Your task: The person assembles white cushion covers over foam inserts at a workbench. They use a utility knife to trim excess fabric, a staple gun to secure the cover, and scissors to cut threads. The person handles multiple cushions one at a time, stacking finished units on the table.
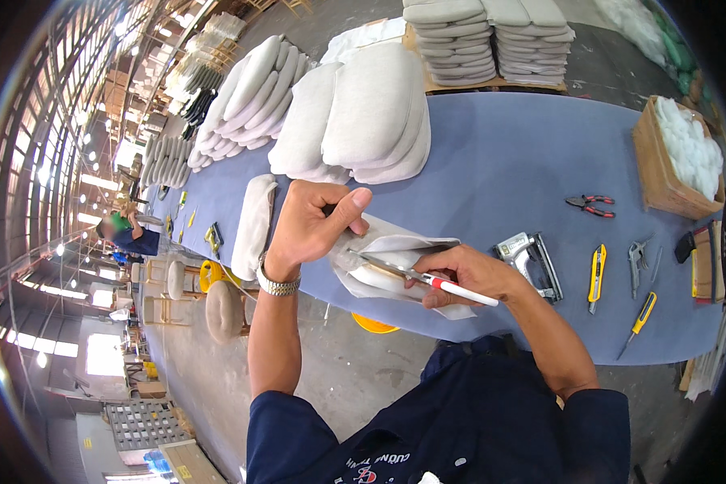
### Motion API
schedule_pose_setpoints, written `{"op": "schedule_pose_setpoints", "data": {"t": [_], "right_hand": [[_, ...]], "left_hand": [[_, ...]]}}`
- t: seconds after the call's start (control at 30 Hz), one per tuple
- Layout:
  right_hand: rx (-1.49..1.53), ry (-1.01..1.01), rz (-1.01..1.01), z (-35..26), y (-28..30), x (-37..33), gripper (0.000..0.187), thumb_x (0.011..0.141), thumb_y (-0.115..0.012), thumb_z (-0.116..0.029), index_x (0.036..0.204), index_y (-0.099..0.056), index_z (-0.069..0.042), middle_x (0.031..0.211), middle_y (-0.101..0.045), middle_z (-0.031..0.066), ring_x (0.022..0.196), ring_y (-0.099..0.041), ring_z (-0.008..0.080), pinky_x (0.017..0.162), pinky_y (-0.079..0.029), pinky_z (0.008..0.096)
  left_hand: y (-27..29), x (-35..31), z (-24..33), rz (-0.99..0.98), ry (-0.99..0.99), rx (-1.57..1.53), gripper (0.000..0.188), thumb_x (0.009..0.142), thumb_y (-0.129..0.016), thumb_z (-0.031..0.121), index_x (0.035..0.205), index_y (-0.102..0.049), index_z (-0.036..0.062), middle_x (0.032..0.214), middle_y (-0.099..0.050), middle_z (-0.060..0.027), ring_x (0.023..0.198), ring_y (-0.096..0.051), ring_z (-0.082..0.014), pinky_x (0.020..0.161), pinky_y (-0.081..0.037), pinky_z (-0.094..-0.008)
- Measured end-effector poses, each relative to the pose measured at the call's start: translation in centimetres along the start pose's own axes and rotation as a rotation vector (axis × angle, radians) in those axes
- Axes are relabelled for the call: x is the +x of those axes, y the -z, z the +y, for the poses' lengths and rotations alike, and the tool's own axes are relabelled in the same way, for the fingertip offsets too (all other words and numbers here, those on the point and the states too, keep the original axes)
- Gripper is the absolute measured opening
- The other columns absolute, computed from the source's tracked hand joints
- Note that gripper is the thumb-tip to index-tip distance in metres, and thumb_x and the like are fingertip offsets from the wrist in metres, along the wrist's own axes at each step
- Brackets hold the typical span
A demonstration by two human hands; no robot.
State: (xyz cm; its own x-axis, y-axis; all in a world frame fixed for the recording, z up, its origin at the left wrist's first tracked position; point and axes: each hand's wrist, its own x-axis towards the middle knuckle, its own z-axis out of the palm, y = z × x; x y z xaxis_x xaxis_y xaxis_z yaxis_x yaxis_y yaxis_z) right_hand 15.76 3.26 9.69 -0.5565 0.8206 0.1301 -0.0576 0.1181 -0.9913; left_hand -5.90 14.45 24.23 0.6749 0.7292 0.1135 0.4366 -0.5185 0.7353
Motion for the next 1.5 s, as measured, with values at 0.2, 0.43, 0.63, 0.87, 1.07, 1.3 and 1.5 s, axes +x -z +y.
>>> {"op": "schedule_pose_setpoints", "data": {"t": [0.2, 0.43, 0.63, 0.87, 1.07, 1.3, 1.5], "right_hand": [[0.070, -0.041, 0.009, 0.0, -0.7, 0.7, 0.054, 0.084, -0.082, -0.049, 0.114, -0.074, -0.006, 0.097, -0.072, 0.0090, 0.088, -0.064, 0.0158, 0.076, -0.049, 0.0323], [-0.069, 0.024, 0.094, -0.6, -0.8, 1.1, 0.050, 0.082, -0.084, -0.049, 0.104, -0.074, -0.005, 0.087, -0.073, 0.0073, 0.078, -0.064, 0.0187, 0.073, -0.050, 0.0332], [-0.123, 0.044, 0.134, -0.4, -1.2, 1.0, 0.045, 0.083, -0.084, -0.045, 0.102, -0.074, -0.005, 0.085, -0.072, 0.0067, 0.077, -0.064, 0.0175, 0.071, -0.049, 0.0328], [0.178, 0.014, -0.015, 1.1, -0.6, 0.3, 0.048, 0.086, -0.077, -0.048, 0.107, -0.071, -0.006, 0.081, -0.058, -0.0010, 0.075, -0.051, 0.0103, 0.067, -0.042, 0.0294], [0.132, 0.024, -0.029, 0.5, -0.3, 0.5, 0.038, 0.090, -0.079, -0.037, 0.110, -0.070, -0.005, 0.084, -0.062, -0.0018, 0.076, -0.053, 0.0091, 0.067, -0.044, 0.0272], [0.169, -0.006, 0.033, -0.4, -0.7, 0.9, 0.039, 0.091, -0.079, -0.039, 0.105, -0.071, -0.003, 0.081, -0.063, -0.0013, 0.076, -0.054, 0.0090, 0.067, -0.044, 0.0276], [0.311, -0.057, 0.068, -0.9, -0.8, 0.6, 0.039, 0.091, -0.079, -0.041, 0.099, -0.071, -0.004, 0.080, -0.064, -0.0038, 0.072, -0.053, 0.0060, 0.063, -0.043, 0.0253]], "left_hand": [[0.0, 0.2, 0.1, 0.028, 0.025, 0.035, 0.052, 0.102, -0.066, 0.034, 0.063, -0.069, 0.0006, 0.058, -0.067, -0.0038, 0.052, -0.058, -0.0067, 0.050, -0.044, -0.0258], [0.2, 0.2, -0.4, 0.046, 0.033, 0.055, 0.054, 0.103, -0.065, 0.036, 0.064, -0.069, -0.0005, 0.056, -0.066, -0.0038, 0.052, -0.059, -0.0074, 0.050, -0.044, -0.0253], [0.3, 0.1, -0.9, 0.042, 0.014, -0.038, 0.054, 0.102, -0.066, 0.037, 0.064, -0.068, -0.0009, 0.057, -0.066, -0.0052, 0.054, -0.064, -0.0095, 0.052, -0.048, -0.0258], [0.1, 0.4, -0.5, 0.005, -0.006, -0.044, 0.053, 0.101, -0.068, 0.036, 0.063, -0.067, -0.0009, 0.056, -0.066, -0.0047, 0.057, -0.067, -0.0109, 0.053, -0.050, -0.0257], [-0.2, 0.5, -0.4, 0.024, -0.001, -0.027, 0.054, 0.101, -0.069, 0.036, 0.061, -0.066, -0.0004, 0.054, -0.064, -0.0041, 0.055, -0.066, -0.0099, 0.050, -0.048, -0.0260], [-0.4, 1.1, -0.4, 0.074, 0.028, 0.094, 0.055, 0.101, -0.068, 0.038, 0.060, -0.067, 0.0006, 0.051, -0.062, -0.0028, 0.048, -0.057, -0.0070, 0.046, -0.041, -0.0259], [-0.8, 2.2, 0.6, 0.068, 0.051, 0.160, 0.058, 0.101, -0.066, 0.043, 0.060, -0.068, 0.0022, 0.050, -0.060, -0.0009, 0.046, -0.052, -0.0054, 0.045, -0.039, -0.0266]]}}
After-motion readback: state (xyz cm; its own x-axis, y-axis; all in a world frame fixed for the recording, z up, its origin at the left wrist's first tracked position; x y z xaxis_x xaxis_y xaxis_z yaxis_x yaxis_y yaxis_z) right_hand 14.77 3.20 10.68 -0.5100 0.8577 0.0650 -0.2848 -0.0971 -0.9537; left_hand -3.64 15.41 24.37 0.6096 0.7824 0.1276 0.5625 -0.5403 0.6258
